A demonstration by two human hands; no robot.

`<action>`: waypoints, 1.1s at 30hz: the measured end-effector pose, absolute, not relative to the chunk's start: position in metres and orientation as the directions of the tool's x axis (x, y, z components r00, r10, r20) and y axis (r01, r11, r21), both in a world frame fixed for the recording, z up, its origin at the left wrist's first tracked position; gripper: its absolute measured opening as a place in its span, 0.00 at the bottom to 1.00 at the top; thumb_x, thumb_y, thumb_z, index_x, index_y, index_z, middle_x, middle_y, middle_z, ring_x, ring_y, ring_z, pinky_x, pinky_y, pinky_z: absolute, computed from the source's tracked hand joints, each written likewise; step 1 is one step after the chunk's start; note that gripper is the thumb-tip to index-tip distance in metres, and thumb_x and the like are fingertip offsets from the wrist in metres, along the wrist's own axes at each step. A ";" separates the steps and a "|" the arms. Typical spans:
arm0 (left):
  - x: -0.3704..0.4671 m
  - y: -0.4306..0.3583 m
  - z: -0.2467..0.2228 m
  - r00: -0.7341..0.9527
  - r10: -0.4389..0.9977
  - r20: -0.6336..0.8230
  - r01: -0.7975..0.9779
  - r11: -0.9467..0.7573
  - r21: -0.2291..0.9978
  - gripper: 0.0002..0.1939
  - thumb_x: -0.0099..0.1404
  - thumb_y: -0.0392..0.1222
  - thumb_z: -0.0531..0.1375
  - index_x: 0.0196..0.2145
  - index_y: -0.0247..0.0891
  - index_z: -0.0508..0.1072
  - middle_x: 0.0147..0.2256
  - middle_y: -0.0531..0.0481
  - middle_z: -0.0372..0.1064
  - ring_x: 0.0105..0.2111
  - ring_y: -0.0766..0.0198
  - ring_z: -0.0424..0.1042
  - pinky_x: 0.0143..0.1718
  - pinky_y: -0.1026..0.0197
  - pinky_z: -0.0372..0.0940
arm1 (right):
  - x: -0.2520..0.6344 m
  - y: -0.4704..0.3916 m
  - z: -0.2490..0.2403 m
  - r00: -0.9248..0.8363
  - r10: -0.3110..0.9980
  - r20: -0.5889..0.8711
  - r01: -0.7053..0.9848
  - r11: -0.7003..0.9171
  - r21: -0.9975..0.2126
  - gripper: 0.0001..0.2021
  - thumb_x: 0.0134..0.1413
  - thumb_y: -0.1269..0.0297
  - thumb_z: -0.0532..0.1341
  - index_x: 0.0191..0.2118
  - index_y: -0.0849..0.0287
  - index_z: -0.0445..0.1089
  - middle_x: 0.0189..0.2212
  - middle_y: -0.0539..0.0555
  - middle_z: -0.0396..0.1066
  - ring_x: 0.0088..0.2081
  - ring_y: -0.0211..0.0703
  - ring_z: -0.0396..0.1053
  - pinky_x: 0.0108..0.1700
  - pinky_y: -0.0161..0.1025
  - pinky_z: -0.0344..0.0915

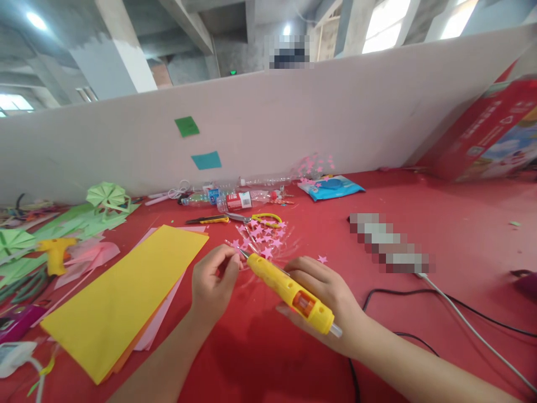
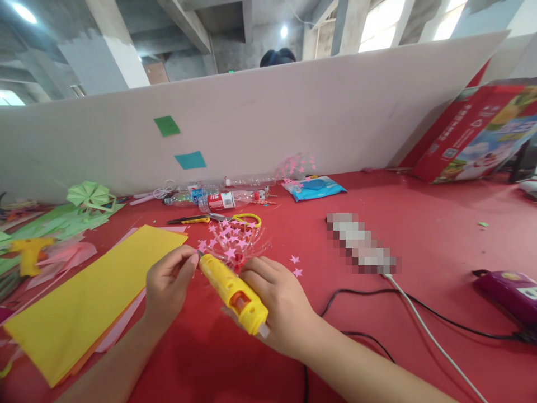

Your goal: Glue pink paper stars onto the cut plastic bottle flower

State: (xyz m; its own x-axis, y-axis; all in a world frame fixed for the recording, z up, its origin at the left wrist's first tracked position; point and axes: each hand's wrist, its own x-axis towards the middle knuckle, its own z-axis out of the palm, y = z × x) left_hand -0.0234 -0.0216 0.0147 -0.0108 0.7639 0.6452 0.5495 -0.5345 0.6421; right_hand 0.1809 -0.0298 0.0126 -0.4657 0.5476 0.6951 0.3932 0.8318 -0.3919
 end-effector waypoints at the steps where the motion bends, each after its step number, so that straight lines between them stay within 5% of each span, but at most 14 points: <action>1: -0.023 -0.022 0.014 -0.006 0.768 0.641 0.556 -0.530 0.640 0.10 0.64 0.38 0.54 0.25 0.38 0.68 0.22 0.56 0.64 0.21 0.70 0.63 0.24 0.68 0.59 | 0.181 -0.030 0.013 -0.457 0.545 0.702 0.393 0.833 -0.391 0.09 0.59 0.60 0.57 0.31 0.60 0.65 0.28 0.55 0.68 0.28 0.41 0.65 0.29 0.38 0.63; 6: -0.023 -0.022 0.012 0.002 0.781 0.624 0.559 -0.518 0.647 0.11 0.64 0.39 0.54 0.24 0.38 0.67 0.21 0.55 0.63 0.22 0.69 0.63 0.24 0.67 0.60 | 0.181 -0.030 0.014 -0.472 0.553 0.687 0.402 0.828 -0.390 0.13 0.60 0.60 0.55 0.25 0.59 0.61 0.22 0.50 0.62 0.24 0.38 0.59 0.27 0.36 0.57; 33: -0.022 -0.021 0.013 -0.008 0.787 0.617 0.520 -0.523 0.675 0.10 0.63 0.38 0.54 0.24 0.38 0.67 0.22 0.56 0.65 0.23 0.69 0.65 0.25 0.68 0.60 | 0.180 -0.028 0.005 -0.464 0.564 0.683 0.472 0.810 -0.348 0.16 0.59 0.58 0.56 0.22 0.57 0.57 0.19 0.48 0.58 0.22 0.36 0.55 0.25 0.34 0.52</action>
